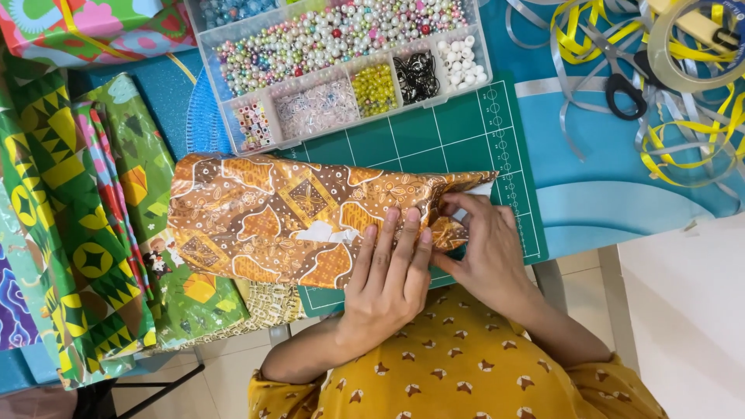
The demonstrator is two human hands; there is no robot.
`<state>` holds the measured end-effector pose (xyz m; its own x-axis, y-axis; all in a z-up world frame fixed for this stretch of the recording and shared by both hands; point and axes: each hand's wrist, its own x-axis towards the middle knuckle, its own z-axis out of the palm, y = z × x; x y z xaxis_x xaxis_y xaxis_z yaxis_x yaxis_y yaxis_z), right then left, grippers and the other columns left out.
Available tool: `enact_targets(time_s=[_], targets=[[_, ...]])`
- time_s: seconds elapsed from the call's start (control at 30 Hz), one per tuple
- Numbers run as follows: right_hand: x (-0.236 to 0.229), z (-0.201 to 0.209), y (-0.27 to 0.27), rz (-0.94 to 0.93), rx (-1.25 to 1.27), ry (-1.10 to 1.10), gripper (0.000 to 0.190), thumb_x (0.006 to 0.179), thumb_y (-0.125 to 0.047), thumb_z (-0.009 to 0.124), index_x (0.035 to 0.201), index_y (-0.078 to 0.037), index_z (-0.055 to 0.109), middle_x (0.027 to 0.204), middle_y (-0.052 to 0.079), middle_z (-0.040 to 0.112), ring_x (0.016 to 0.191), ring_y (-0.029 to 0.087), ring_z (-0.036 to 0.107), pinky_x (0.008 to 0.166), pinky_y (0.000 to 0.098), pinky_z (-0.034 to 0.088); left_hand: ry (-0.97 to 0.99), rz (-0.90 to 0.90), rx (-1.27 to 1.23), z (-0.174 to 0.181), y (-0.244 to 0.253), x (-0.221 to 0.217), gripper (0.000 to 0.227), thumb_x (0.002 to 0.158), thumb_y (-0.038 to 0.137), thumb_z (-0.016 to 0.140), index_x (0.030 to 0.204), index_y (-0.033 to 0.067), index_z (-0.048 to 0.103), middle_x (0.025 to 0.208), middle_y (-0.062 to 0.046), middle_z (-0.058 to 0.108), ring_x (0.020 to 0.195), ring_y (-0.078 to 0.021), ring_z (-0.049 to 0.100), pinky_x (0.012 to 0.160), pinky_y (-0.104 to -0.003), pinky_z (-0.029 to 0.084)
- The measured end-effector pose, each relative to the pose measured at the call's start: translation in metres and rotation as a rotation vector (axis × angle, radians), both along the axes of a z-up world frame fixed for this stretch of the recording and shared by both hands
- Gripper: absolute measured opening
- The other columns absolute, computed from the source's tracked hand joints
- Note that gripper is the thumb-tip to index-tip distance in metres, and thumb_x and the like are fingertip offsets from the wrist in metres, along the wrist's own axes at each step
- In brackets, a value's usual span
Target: Assembling a small gift box by filling it with shredded paper and small items, then wrapping it in patterned paper and taping it.
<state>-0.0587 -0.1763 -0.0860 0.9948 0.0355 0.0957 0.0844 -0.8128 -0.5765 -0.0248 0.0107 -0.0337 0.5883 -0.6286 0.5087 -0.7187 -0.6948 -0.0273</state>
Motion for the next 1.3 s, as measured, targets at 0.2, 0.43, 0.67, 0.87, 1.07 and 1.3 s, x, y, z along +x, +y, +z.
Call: enact_targets(time_s=[0.2,0.43,0.67,0.87,1.07,1.3], targets=[[0.005,0.006,-0.002,-0.039,0.080,0.032,0.066,0.085,-0.026,0.086,0.133,-0.006,0.046,0.115,0.009,0.063,0.082,0.022,0.064,0.088,0.0406,0.040,0.008,-0.005,0.030,-0.001,0.003,-0.001,0.034,0.107,0.015,0.044,0.136,0.0040,0.058,0.139,-0.019,0.064,0.129,-0.0350,0.067,0.111,-0.046,0.054],[0.009,0.006,-0.014,-0.192,-0.061,-0.103,0.055,0.094,-0.032,0.082,0.129,-0.006,0.048,0.108,0.004,0.062,0.072,0.017,0.055,0.085,0.0397,0.036,0.017,0.000,0.034,0.000,0.002,-0.003,0.033,0.108,0.015,0.045,0.136,0.0040,0.059,0.141,-0.020,0.062,0.130,-0.0365,0.065,0.112,-0.047,0.052],[-0.005,0.003,-0.011,-0.122,-0.043,-0.131,0.056,0.089,-0.037,0.085,0.126,-0.008,0.054,0.106,0.005,0.060,0.090,0.021,0.054,0.086,0.0391,0.032,0.086,0.068,0.097,0.019,-0.006,-0.008,0.032,0.112,0.014,0.042,0.134,0.0025,0.061,0.141,-0.019,0.063,0.132,-0.0367,0.061,0.114,-0.046,0.050],[-0.002,0.020,-0.008,-0.203,-0.127,-0.120,0.060,0.089,-0.037,0.085,0.126,-0.005,0.052,0.113,0.010,0.061,0.111,0.030,0.058,0.089,0.0422,0.035,0.103,0.154,0.259,0.021,-0.015,-0.014,0.040,0.106,0.015,0.040,0.141,0.0132,0.061,0.143,-0.016,0.057,0.133,-0.0372,0.057,0.116,-0.050,0.046],[0.029,0.048,-0.013,-0.167,-0.143,-0.248,0.049,0.101,-0.031,0.077,0.136,-0.004,0.056,0.133,0.016,0.055,0.127,0.032,0.054,0.103,0.0464,0.037,0.076,0.237,0.490,0.026,-0.024,-0.016,0.050,0.109,0.016,0.035,0.157,0.0112,0.046,0.147,-0.012,0.051,0.141,-0.0346,0.049,0.122,-0.053,0.037],[0.040,0.039,-0.024,-0.033,-0.194,-0.349,0.014,0.103,-0.024,0.077,0.112,-0.014,0.076,0.103,0.001,0.071,0.099,0.022,0.066,0.101,0.0402,0.035,0.091,0.262,0.463,0.025,-0.027,-0.012,0.043,0.106,0.018,0.042,0.147,0.0105,0.054,0.138,-0.010,0.055,0.135,-0.0293,0.054,0.115,-0.048,0.043]])
